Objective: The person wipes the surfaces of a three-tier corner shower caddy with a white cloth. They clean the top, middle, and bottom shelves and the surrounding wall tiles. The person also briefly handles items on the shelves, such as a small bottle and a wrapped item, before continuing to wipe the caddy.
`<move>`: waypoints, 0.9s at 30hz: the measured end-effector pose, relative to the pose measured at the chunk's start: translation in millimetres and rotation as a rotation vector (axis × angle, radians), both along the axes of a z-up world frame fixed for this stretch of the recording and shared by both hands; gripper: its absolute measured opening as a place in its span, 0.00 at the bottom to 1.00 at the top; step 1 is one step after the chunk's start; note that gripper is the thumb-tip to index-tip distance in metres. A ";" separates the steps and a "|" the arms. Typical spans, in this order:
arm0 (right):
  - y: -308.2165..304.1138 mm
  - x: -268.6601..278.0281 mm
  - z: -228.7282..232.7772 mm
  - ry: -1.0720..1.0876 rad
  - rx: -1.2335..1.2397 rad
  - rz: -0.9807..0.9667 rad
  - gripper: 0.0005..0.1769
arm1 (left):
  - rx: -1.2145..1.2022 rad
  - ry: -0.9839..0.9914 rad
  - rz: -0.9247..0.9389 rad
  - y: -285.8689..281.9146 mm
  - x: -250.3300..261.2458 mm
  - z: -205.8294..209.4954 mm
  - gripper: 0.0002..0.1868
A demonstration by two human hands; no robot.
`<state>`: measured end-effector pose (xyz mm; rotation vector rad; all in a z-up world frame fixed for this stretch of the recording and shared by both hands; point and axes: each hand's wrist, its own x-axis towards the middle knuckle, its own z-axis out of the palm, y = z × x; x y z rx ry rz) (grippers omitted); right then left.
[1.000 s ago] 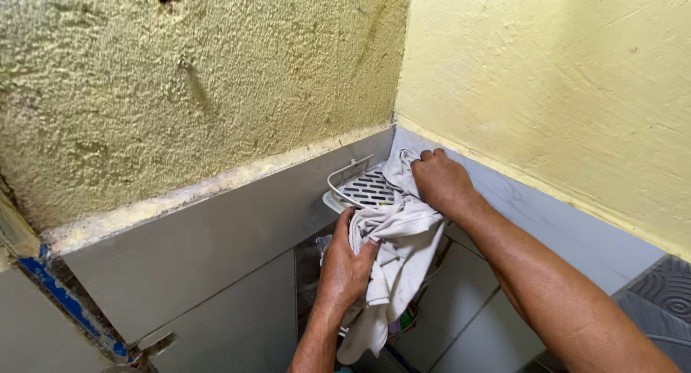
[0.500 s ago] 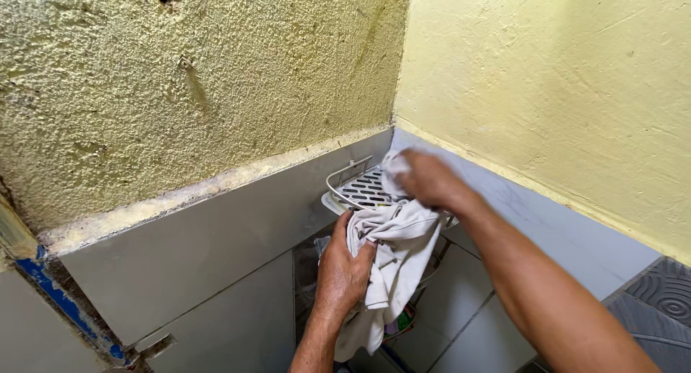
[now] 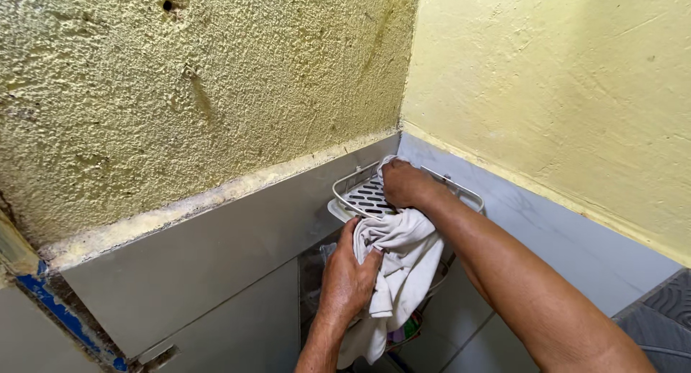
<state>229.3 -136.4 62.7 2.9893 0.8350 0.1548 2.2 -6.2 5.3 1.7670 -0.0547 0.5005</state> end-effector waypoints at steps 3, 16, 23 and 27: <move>-2.7 -0.9 -1.4 -0.109 -0.018 -0.015 0.26 | -0.013 0.005 -0.009 -1.0 -1.4 0.1 0.38; 7.6 12.3 24.2 -0.018 1.160 -0.301 0.15 | -0.072 0.041 -0.048 -2.8 -0.5 5.4 0.38; -1.9 5.6 23.3 0.011 0.846 -0.004 0.15 | -0.055 0.055 -0.025 -5.3 1.8 8.1 0.37; 5.6 -10.2 22.2 -0.152 0.799 -0.013 0.15 | -0.011 0.052 0.002 -6.2 1.0 7.8 0.37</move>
